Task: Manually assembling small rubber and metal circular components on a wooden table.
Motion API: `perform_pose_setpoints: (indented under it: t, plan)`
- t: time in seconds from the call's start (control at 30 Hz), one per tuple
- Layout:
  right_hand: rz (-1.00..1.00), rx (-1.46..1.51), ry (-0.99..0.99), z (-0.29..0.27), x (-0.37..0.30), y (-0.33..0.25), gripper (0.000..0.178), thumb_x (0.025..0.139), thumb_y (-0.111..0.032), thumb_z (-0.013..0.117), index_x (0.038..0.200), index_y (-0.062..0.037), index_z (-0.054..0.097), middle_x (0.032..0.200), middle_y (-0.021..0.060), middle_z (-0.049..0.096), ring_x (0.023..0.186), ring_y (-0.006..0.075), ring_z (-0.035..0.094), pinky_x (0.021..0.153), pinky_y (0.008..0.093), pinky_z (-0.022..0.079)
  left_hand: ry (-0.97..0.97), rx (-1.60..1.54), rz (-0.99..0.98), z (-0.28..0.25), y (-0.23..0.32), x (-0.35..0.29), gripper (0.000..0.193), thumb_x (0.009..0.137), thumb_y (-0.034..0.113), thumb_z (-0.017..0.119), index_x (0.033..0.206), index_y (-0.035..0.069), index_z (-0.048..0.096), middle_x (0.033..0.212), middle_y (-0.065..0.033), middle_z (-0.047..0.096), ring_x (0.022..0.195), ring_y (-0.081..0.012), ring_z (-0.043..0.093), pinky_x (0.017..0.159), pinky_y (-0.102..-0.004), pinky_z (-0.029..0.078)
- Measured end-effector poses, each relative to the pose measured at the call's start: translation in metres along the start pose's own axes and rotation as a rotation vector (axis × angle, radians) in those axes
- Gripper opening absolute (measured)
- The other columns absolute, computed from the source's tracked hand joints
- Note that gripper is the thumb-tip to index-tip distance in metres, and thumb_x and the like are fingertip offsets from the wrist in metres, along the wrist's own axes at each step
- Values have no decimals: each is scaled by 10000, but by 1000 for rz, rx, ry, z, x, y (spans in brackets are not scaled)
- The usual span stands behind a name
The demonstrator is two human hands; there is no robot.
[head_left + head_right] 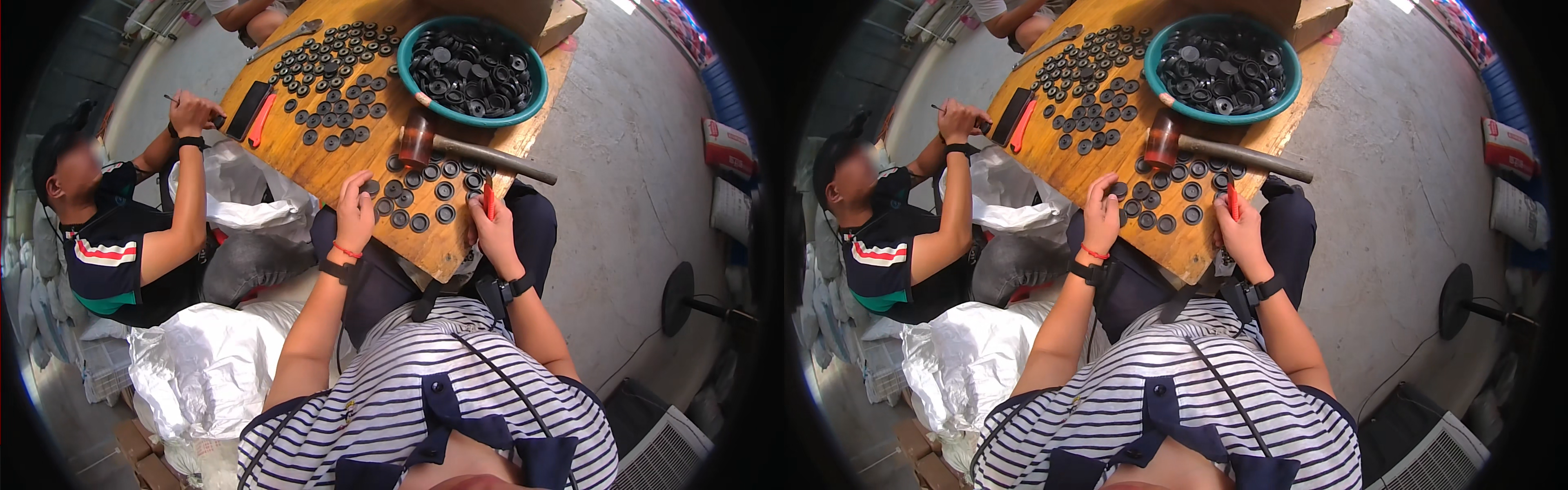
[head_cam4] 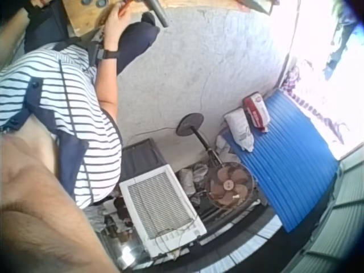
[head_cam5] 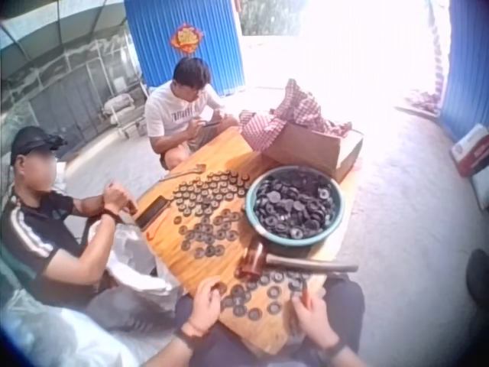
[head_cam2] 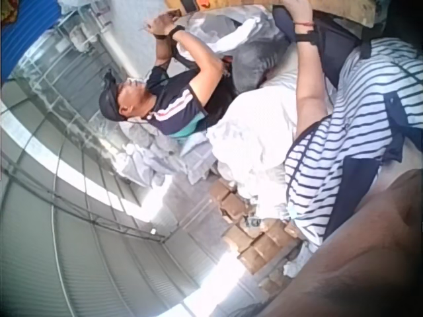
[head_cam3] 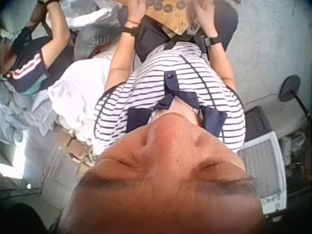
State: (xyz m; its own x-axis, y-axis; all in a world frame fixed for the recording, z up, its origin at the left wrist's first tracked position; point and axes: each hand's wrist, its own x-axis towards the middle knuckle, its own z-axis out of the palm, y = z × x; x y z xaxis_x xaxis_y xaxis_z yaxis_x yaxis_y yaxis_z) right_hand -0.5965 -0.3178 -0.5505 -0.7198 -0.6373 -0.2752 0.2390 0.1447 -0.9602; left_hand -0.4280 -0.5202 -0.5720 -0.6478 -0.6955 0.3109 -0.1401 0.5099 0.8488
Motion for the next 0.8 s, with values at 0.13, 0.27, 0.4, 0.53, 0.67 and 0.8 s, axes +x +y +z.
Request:
perform_pose_setpoints:
  t: [0.13, 0.27, 0.4, 0.53, 0.67, 0.8]
  plan:
    - [16, 31, -16, -2, 1, 1, 139, 954, -137, 566, 944, 2, 574, 591, -2, 511, 404, 89, 481, 376, 238, 381, 24, -146, -143, -6, 10, 10, 356, 874, -62, 421, 1201, -22, 555, 1274, -161, 516, 1136, -265, 571, 924, -329, 504]
    - [28, 44, -16, -3, 1, 4, 142, 950, -140, 570, 943, 1, 579, 589, 0, 518, 405, 91, 496, 380, 242, 388, -34, -104, -100, -15, 6, 13, 331, 873, -98, 457, 1181, -39, 563, 1289, -140, 502, 1132, -221, 577, 896, -291, 528]
    - [30, 68, -6, -3, 2, 1, 137, 944, -131, 571, 931, 4, 584, 580, 4, 518, 398, 95, 504, 379, 247, 391, 31, -29, -147, -13, 0, 20, 220, 882, -67, 529, 1090, -45, 598, 1197, -141, 559, 1015, -201, 632, 838, -284, 548]
    - [22, 47, -28, -3, 3, 1, 139, 945, -128, 571, 933, 9, 581, 574, 6, 515, 396, 94, 497, 379, 247, 391, 113, -28, -232, -17, -18, 30, 204, 910, 31, 596, 1099, -46, 594, 1068, -94, 605, 966, -154, 638, 818, -264, 538]
    - [40, 70, -24, -1, 2, 0, 137, 947, -125, 571, 941, 11, 580, 575, 6, 514, 395, 94, 492, 377, 248, 389, 248, -52, -362, -24, -22, 30, 204, 904, 113, 637, 1055, -23, 622, 974, -76, 620, 859, -137, 634, 719, -266, 521]
    - [51, 68, -7, -6, 3, 0, 138, 947, -125, 577, 957, 12, 583, 581, 3, 517, 398, 91, 497, 375, 246, 389, -134, 299, -362, -30, 42, 17, 330, 840, 243, 718, 1075, 22, 645, 988, -99, 627, 826, -213, 631, 739, -317, 511]
